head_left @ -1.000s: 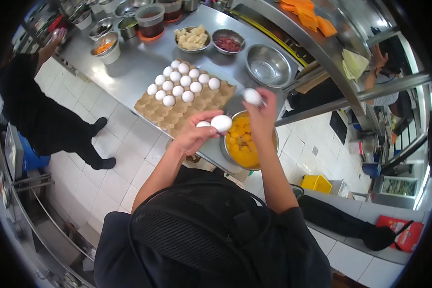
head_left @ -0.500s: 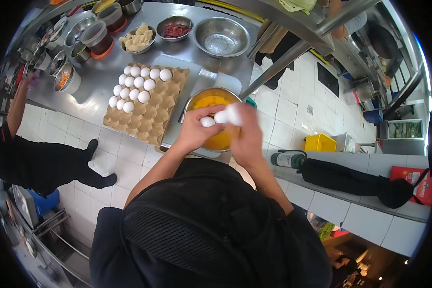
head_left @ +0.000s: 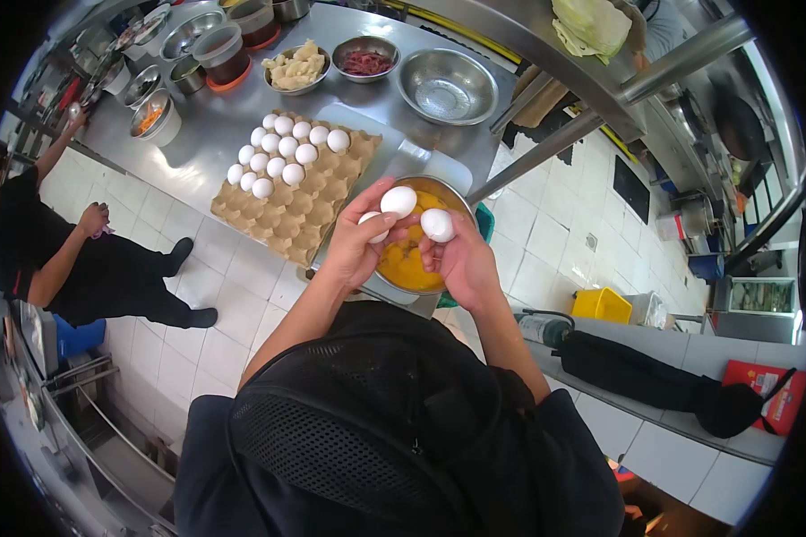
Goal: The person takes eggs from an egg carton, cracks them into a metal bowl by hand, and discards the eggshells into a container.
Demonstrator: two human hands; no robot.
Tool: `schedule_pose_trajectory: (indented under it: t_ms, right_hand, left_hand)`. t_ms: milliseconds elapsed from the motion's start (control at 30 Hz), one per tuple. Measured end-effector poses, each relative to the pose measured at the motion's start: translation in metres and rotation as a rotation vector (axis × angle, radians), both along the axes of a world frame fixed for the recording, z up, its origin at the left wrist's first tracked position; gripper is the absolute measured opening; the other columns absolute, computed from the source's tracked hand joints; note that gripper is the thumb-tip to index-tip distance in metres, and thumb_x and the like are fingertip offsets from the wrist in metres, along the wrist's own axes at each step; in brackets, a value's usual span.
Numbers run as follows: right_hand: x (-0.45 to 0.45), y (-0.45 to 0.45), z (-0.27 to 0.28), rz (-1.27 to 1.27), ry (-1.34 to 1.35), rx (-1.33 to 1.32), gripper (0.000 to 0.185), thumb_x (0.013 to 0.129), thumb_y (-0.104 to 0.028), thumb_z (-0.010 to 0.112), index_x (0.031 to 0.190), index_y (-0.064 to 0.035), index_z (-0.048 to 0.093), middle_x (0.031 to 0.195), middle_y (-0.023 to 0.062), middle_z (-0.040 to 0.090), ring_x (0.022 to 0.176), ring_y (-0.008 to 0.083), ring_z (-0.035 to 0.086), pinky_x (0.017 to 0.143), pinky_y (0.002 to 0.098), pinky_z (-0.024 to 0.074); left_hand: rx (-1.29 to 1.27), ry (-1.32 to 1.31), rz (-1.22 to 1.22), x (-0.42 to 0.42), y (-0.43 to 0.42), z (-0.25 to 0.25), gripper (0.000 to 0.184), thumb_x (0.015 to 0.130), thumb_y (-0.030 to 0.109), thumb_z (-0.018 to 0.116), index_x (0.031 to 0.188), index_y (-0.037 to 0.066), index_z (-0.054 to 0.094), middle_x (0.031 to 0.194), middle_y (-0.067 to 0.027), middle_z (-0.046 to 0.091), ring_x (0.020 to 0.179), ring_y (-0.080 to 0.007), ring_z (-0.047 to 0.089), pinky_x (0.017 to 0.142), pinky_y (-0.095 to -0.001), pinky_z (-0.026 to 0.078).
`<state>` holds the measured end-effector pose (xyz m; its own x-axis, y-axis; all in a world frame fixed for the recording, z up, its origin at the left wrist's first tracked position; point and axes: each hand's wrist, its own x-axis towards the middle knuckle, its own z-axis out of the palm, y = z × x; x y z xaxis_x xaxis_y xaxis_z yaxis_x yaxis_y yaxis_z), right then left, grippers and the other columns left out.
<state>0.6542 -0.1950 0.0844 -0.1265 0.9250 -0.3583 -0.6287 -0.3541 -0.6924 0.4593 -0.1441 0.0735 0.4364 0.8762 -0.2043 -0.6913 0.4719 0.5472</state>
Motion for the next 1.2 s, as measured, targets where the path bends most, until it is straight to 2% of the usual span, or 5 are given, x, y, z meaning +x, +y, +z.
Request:
schedule_pose_trajectory:
  t_ms: [233,367,633,933,1200]
  right_hand:
    - [-0.008,0.000,0.020,0.120,-0.285,0.099,0.029,0.109,-0.038,0.045,0.119,-0.0116,0.052,0.090,0.0097,0.065,0.072,0.0118,0.062,0.055,0.0240,0.0457]
    - [0.002,0.007,0.017,0.163,-0.345,0.081,0.034,0.107,-0.039,0.050,0.124,-0.0096,0.051,0.094,0.0091,0.064,0.070,0.0103,0.060,0.056,0.0224,0.0472]
    - [0.012,0.009,-0.009,0.017,-0.706,0.359,0.039,0.087,0.001,0.071,0.123,-0.0032,0.058,0.103,0.0112,0.066,0.091,0.0141,0.068,0.072,0.0268,0.0554]
    - [0.006,-0.002,0.012,-0.083,-1.065,0.560,0.044,0.086,0.005,0.067,0.128,-0.0041,0.057,0.112,0.0109,0.067,0.102,0.0240,0.069,0.086,0.0325,0.0594]
    - [0.041,-0.020,-0.013,-0.347,-0.583,0.466,0.045,0.091,0.004,0.067,0.133,-0.0015,0.052,0.122,0.0105,0.062,0.105,0.0167,0.066,0.083,0.0286,0.0571]
  left_hand:
    - [0.305,0.266,-0.147,0.003,0.004,0.003,0.051,0.085,0.000,0.075,0.134,0.004,0.063,0.135,-0.0104,0.058,0.113,-0.0191,0.063,0.089,-0.0295,0.054]
    - [0.362,0.400,-0.078,0.015,0.005,0.000,0.031,0.080,0.000,0.078,0.111,-0.001,0.074,0.129,-0.0112,0.058,0.115,-0.0206,0.061,0.094,-0.0314,0.053]
    - [0.854,0.912,0.122,0.022,0.009,-0.007,0.032,0.075,0.004,0.076,0.107,0.007,0.077,0.132,-0.0130,0.054,0.118,-0.0261,0.060,0.101,-0.0363,0.048]
    - [1.010,0.957,0.018,0.019,0.021,0.005,0.038,0.075,0.004,0.075,0.113,0.007,0.075,0.136,-0.0156,0.052,0.125,-0.0290,0.056,0.103,-0.0381,0.048]
    - [0.721,0.679,-0.040,0.038,0.012,0.017,0.045,0.082,-0.005,0.073,0.125,0.003,0.066,0.141,-0.0134,0.049,0.119,-0.0238,0.062,0.097,-0.0337,0.055]
